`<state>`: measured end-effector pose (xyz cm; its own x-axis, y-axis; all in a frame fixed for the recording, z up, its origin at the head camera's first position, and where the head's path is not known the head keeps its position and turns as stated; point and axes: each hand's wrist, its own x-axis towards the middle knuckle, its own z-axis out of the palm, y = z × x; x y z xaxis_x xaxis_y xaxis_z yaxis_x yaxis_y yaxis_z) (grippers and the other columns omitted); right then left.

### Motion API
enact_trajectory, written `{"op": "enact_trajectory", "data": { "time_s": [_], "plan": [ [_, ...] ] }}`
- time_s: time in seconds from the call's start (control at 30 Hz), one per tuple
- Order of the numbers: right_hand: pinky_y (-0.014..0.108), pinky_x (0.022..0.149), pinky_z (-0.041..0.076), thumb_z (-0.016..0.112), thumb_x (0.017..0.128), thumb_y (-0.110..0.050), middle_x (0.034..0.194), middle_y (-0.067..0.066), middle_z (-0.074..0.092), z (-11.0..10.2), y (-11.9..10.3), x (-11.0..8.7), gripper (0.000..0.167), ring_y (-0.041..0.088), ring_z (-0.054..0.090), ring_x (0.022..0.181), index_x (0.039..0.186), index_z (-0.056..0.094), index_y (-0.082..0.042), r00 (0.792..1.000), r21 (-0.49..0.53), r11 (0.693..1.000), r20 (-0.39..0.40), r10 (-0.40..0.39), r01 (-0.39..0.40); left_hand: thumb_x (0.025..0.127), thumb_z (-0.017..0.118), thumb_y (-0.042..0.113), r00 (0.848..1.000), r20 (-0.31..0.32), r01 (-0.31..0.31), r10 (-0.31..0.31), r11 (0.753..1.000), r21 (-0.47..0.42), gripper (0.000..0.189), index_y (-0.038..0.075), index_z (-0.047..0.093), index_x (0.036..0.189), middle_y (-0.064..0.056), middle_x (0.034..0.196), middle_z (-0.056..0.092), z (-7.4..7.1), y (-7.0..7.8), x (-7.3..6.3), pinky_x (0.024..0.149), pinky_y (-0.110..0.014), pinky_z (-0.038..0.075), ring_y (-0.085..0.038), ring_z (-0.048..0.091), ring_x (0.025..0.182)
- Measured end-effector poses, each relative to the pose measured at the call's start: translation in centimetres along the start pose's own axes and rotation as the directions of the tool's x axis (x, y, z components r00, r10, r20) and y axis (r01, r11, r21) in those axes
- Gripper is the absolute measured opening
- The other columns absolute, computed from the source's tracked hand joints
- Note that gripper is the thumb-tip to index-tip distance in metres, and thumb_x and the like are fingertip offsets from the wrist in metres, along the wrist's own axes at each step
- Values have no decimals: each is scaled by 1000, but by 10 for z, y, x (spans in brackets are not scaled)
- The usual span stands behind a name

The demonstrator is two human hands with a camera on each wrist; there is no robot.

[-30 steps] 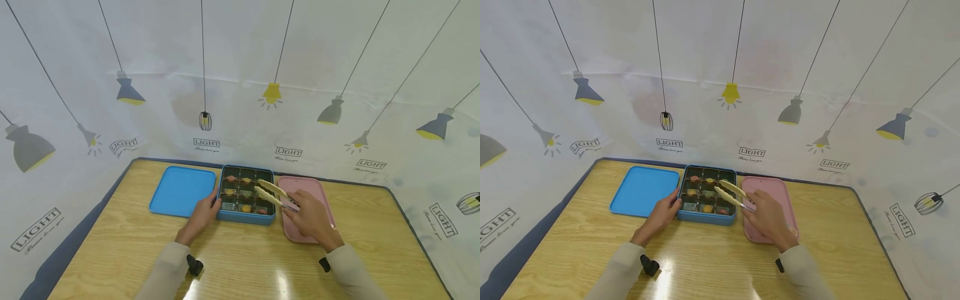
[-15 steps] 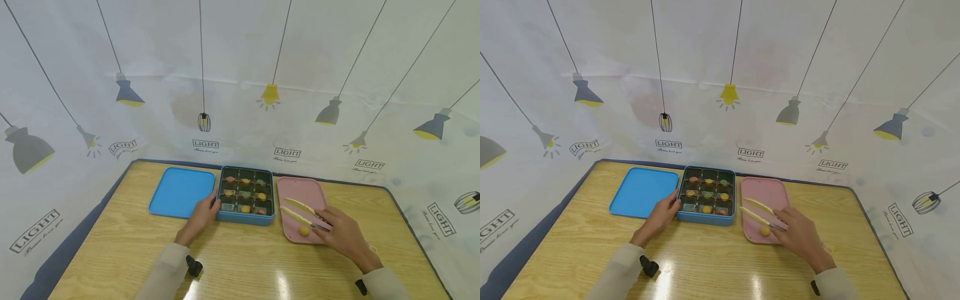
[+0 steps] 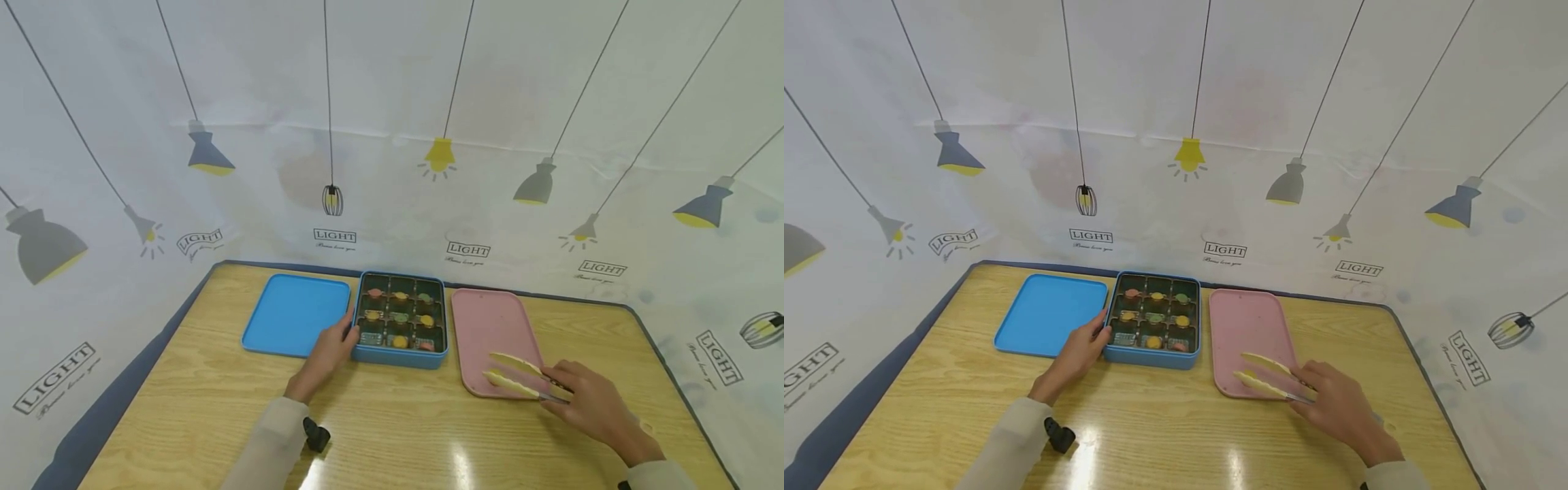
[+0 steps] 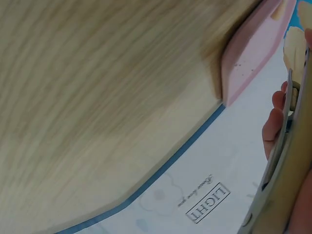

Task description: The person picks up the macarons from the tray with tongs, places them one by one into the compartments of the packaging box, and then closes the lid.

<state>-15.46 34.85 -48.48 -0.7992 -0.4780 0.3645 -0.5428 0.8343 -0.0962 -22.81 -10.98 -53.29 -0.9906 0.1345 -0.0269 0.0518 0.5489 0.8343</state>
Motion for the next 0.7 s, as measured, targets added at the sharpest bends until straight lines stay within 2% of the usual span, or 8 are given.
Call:
{"op": "enact_trajectory", "data": {
  "time_s": [0.2,0.37,0.5,0.7],
  "plan": [
    [24,55,40,90,67,-29,93,-6,65,1,10,-10,51,4,51,70,111,76,-7,993,-25,998,99,67,-64,107,41,29,1000,-5,-7,7,1000,10,58,10,24,158,0,57,41,0,-1,0,48,-28,33,-13,33,47],
    [24,57,41,89,69,-28,94,-6,66,1,13,-11,51,5,52,70,113,76,-7,986,-42,995,139,95,-90,106,41,28,1000,-11,-9,9,1000,16,57,10,25,158,0,56,41,0,1,0,48,-28,33,-13,33,47],
    [25,57,42,89,69,-28,93,-6,65,0,12,-8,50,4,51,70,112,76,-6,984,-48,995,147,97,-91,106,42,28,1000,-10,-10,10,1000,20,57,9,26,158,0,57,41,-1,2,0,49,-29,33,-12,33,47],
    [30,60,47,89,69,-26,93,-4,67,7,9,-6,48,7,56,73,111,77,-5,990,-36,995,107,91,-88,106,41,29,1000,0,-7,7,1000,12,58,9,25,158,1,56,41,-1,1,0,48,-28,33,-13,32,46]
  ]
}}
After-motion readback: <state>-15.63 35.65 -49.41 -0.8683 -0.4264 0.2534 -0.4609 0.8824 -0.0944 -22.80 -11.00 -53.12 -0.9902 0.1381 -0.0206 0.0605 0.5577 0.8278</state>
